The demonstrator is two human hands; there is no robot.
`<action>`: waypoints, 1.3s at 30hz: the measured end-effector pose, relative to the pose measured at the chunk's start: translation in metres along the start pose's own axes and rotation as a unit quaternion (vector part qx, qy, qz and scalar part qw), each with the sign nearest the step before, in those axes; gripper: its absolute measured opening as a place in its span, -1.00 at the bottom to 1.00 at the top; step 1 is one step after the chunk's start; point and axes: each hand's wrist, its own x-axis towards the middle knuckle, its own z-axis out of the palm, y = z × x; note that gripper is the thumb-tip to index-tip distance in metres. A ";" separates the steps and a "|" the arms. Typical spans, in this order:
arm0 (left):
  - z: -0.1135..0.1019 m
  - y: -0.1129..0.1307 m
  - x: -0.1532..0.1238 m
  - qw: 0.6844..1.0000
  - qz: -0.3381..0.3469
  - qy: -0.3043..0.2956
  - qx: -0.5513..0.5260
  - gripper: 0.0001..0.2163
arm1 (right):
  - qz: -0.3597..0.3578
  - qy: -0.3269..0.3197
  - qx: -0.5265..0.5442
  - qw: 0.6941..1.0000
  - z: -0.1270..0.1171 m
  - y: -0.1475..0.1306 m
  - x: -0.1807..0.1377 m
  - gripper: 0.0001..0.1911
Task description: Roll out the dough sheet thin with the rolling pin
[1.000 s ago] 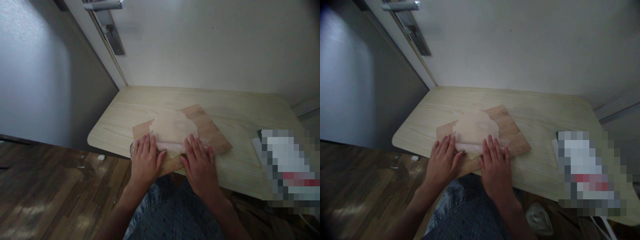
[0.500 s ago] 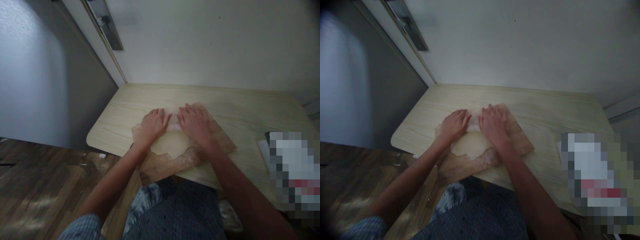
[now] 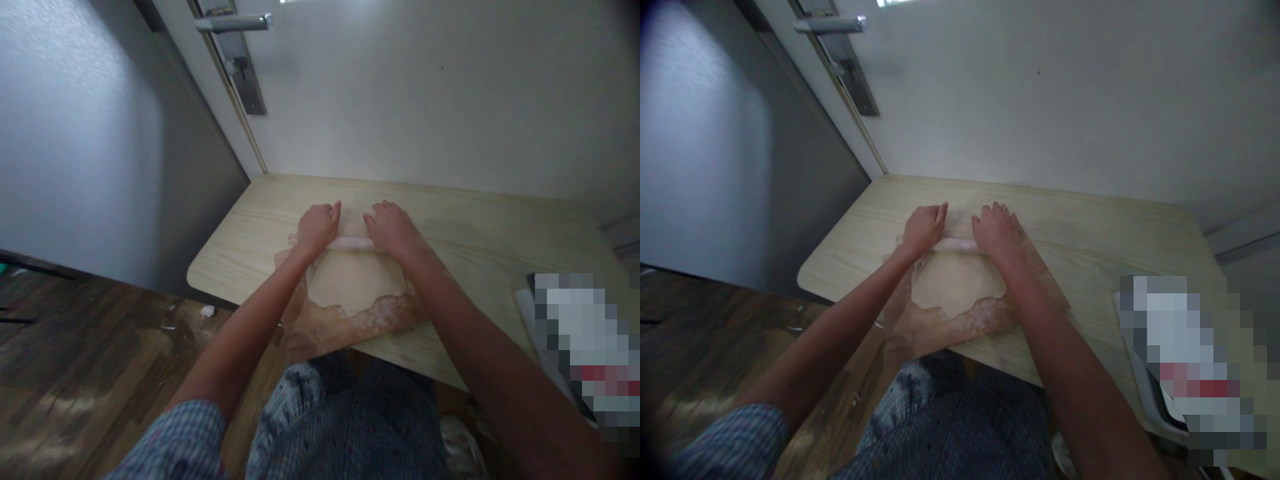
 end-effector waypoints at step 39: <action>0.002 0.014 -0.027 0.997 0.071 -0.032 0.029 -0.49 | -0.019 0.022 0.007 1.000 -0.005 -0.012 -0.038 -0.51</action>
